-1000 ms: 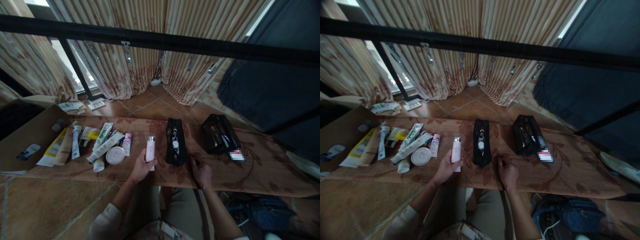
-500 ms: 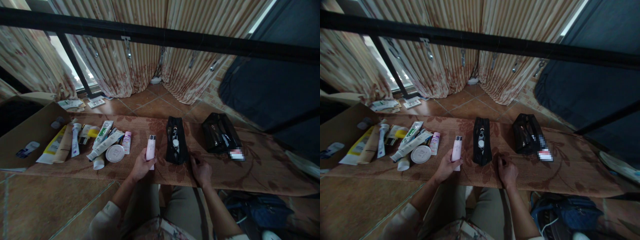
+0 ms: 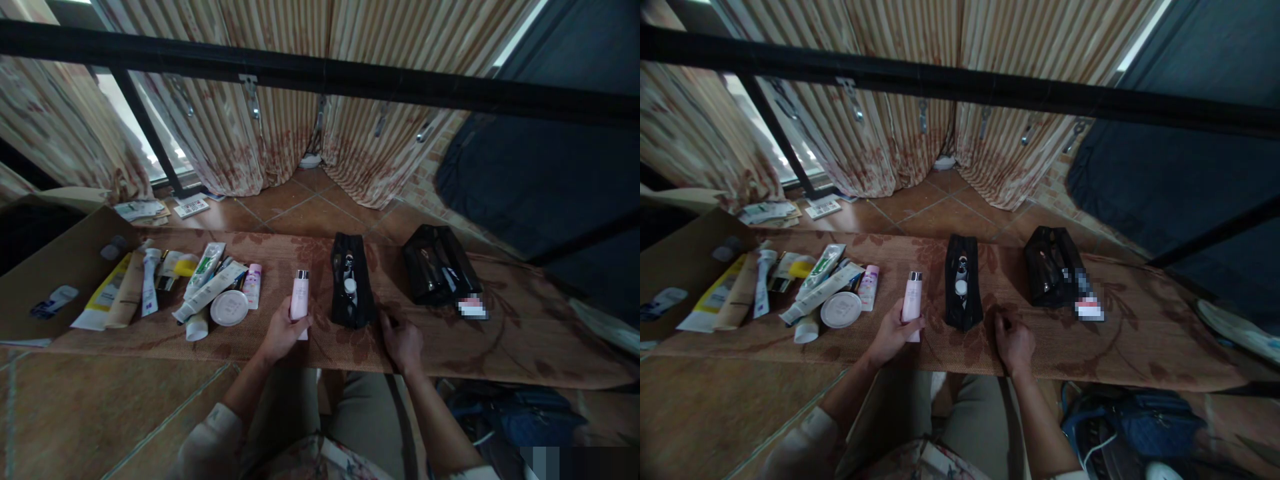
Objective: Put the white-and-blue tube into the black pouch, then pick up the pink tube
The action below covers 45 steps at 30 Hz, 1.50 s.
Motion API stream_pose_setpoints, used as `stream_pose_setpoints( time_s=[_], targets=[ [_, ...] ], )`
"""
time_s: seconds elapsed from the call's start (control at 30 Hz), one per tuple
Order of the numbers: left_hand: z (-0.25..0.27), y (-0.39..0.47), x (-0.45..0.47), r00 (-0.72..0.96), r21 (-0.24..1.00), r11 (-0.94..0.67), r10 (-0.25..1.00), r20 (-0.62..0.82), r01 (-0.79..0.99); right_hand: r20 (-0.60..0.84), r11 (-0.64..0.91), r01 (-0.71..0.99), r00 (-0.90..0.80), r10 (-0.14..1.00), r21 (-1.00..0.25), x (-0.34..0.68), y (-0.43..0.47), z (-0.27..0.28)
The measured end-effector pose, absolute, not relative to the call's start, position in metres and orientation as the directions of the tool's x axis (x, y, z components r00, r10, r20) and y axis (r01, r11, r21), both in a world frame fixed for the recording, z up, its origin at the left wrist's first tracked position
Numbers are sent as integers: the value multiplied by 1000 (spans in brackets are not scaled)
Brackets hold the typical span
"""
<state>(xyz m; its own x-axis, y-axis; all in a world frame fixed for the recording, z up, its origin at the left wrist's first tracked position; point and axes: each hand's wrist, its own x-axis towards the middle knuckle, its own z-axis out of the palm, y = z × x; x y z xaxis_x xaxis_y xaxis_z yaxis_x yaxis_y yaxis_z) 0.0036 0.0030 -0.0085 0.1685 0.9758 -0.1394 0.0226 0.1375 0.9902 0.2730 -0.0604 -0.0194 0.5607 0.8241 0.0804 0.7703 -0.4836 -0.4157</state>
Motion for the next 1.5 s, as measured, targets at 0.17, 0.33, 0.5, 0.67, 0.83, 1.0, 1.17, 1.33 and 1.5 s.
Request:
stream_pose_setpoints(
  time_s=[0.17, 0.33, 0.5, 0.67, 0.83, 1.0, 1.17, 1.33, 1.5],
  targets=[
    [-9, 3, 5, 159, 989, 145, 976, -146, 21, 69, -500, 769, 568, 820, -397, 273, -61, -19],
    [-1, -4, 1, 151, 994, 88, 984, -97, 66, 74, -479, 775, 552, 830, -414, 273, -60, -18],
    [34, -16, -29, 113, 950, -57, 993, 23, 307, 79, -468, 775, 547, 833, -425, 273, -59, -20],
    [85, -15, -55, 189, 856, -133, 981, 42, 500, 94, -465, 783, 544, 834, -414, 273, -59, -20],
    [86, 21, -48, 199, 892, -161, 977, 82, 423, 91, -463, 781, 544, 834, -418, 273, -59, -21],
    [36, 55, -23, 153, 930, -158, 982, 112, 333, 115, -444, 793, 531, 839, -417, 274, -59, -22],
    [0, 41, -19, 171, 904, -109, 984, 40, 413, 109, -456, 799, 533, 839, -393, 275, -59, -23],
    [-6, 3, -36, 142, 822, -121, 989, 49, 557, 115, -471, 785, 553, 825, -403, 274, -60, -22],
    [6, -25, -37, 67, 536, -55, 998, -4, 842, 103, -483, 776, 564, 820, -406, 273, -60, -18]
  ],
)
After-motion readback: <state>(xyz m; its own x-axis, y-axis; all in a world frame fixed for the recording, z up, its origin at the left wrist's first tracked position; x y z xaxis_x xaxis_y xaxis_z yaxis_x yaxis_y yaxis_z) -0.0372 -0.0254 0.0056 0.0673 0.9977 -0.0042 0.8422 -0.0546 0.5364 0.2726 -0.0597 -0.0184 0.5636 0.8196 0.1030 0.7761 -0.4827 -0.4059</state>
